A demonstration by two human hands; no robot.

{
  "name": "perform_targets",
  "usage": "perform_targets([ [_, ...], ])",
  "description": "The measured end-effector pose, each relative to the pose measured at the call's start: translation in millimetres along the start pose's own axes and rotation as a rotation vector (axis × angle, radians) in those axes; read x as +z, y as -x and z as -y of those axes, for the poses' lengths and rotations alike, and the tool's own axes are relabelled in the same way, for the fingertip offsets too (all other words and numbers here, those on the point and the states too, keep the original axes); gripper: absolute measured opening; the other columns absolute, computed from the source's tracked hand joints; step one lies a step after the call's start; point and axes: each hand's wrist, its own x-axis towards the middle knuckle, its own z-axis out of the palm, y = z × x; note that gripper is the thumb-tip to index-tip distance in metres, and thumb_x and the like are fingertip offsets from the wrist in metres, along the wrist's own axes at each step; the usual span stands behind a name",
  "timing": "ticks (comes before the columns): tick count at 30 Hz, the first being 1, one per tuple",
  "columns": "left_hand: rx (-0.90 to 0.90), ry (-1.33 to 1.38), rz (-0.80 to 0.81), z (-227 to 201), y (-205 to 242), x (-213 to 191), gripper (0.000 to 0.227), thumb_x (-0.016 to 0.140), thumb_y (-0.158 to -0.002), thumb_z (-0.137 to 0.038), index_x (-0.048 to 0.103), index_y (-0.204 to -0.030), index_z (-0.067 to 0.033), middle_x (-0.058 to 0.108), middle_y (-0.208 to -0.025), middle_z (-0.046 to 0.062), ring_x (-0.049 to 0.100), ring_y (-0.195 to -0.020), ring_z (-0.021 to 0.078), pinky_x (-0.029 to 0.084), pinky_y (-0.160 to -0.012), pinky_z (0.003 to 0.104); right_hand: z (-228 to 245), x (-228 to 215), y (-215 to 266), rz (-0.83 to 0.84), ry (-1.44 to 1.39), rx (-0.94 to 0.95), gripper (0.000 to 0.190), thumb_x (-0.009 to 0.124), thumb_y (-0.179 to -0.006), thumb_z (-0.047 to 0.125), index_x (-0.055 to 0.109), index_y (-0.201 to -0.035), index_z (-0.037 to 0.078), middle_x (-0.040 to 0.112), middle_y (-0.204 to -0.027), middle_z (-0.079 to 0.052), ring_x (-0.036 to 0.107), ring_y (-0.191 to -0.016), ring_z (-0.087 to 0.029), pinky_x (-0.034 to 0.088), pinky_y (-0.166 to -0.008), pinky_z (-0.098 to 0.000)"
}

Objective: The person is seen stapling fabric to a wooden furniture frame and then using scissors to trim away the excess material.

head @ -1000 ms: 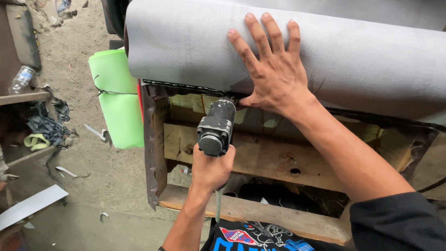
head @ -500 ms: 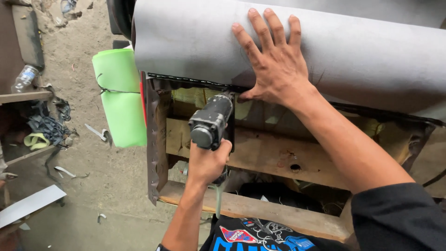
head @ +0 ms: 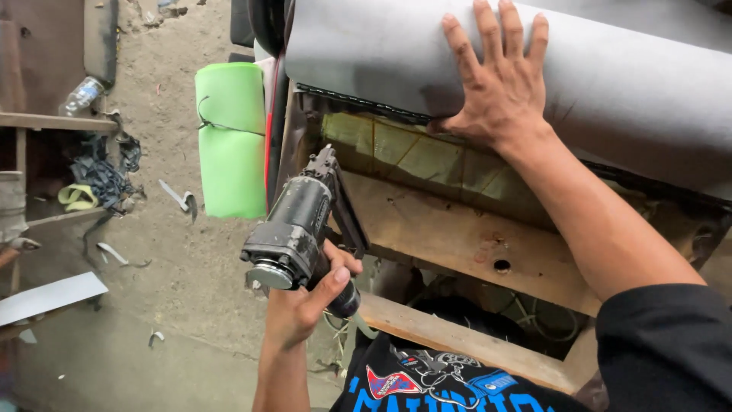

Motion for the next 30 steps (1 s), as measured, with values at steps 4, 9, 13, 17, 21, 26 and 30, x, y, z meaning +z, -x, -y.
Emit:
perform_targets([
  [4, -0.044, 0.012, -0.084, 20.2, -13.1, -11.7, 0.022, 0.07, -0.093, -0.016, 0.06, -0.074, -0.0112, 0.061, -0.063, 0.002, 0.061, -0.059, 0.0139, 0.052, -0.06, 0.029, 18.4, 7.9, 17.3, -0.066, 0.016, 0.108, 0.128, 0.097, -0.059, 0.042, 0.031, -0.165, 0.014, 0.019, -0.167, -0.027, 0.018, -0.153, -0.05, 0.016, -0.121, -0.0759],
  [9, -0.196, -0.199, -0.125, 39.9, -49.8, -29.5, 0.037, 0.07, -0.091, -0.021, 0.057, -0.057, -0.0139, 0.06, -0.051, -0.001, 0.059, -0.05, 0.0123, 0.05, -0.055, 0.032, 102.7, 32.3, 57.8, -0.506, -0.148, 0.087, 0.052, 0.067, -0.099, 0.043, 0.061, -0.131, 0.002, 0.064, -0.122, -0.021, 0.057, -0.113, -0.035, 0.041, -0.093, -0.0482],
  [13, -0.049, -0.212, -0.089, 58.6, -72.5, -42.8, 0.032, 0.074, -0.088, -0.014, 0.069, -0.057, -0.0087, 0.061, -0.044, 0.005, 0.063, -0.044, 0.0181, 0.054, -0.053, 0.031, 143.6, 68.6, 32.6, -0.079, -1.01, 0.784, 0.05, 0.082, -0.086, 0.057, 0.078, -0.117, 0.018, 0.079, -0.09, -0.004, 0.077, -0.082, -0.021, 0.06, -0.076, -0.0351],
  [17, -0.015, -0.258, -0.027, 45.4, -95.1, -57.6, 0.04, 0.071, -0.091, -0.013, 0.067, -0.052, -0.0087, 0.058, -0.041, 0.006, 0.053, -0.039, 0.0153, 0.049, -0.049, 0.028, 157.3, 114.2, 3.6, -0.023, -1.381, 1.102, 0.061, 0.083, -0.088, 0.057, 0.076, -0.125, 0.01, 0.08, -0.107, -0.014, 0.078, -0.094, -0.028, 0.061, -0.083, -0.0452],
  [21, -0.047, -0.259, -0.049, 41.6, -105.5, -67.1, 0.038, 0.074, -0.087, -0.012, 0.067, -0.05, -0.0107, 0.058, -0.038, 0.003, 0.054, -0.038, 0.0148, 0.049, -0.048, 0.027, 180.0, 131.4, -26.9, 0.006, -1.509, 1.209, 0.063, 0.089, -0.085, 0.051, 0.078, -0.119, 0.0, 0.08, -0.105, -0.016, 0.075, -0.099, -0.023, 0.062, -0.079, -0.0404],
  [26, 0.127, -0.534, -0.033, -6.0, -124.1, -58.3, 0.02, 0.066, -0.088, -0.004, 0.067, -0.069, 0.0017, 0.053, -0.049, 0.018, 0.048, -0.053, 0.0207, 0.044, -0.061, 0.037, 197.4, 142.0, -38.2, -0.082, -1.563, 1.323, 0.035, 0.084, -0.086, 0.03, 0.08, -0.103, 0.0, 0.076, -0.086, -0.014, 0.072, -0.081, -0.021, 0.06, -0.072, -0.036],
  [30, 0.136, -0.577, -0.001, 7.1, -137.0, -54.5, 0.02, 0.065, -0.087, -0.003, 0.065, -0.067, 0.0011, 0.05, -0.047, 0.017, 0.044, -0.052, 0.0189, 0.04, -0.058, 0.035, 191.2, 144.2, -32.9, 0.029, -1.519, 1.344, 0.059, 0.084, -0.082, 0.042, 0.077, -0.116, -0.005, 0.077, -0.111, -0.026, 0.073, -0.114, -0.034, 0.055, -0.087, -0.0507],
])
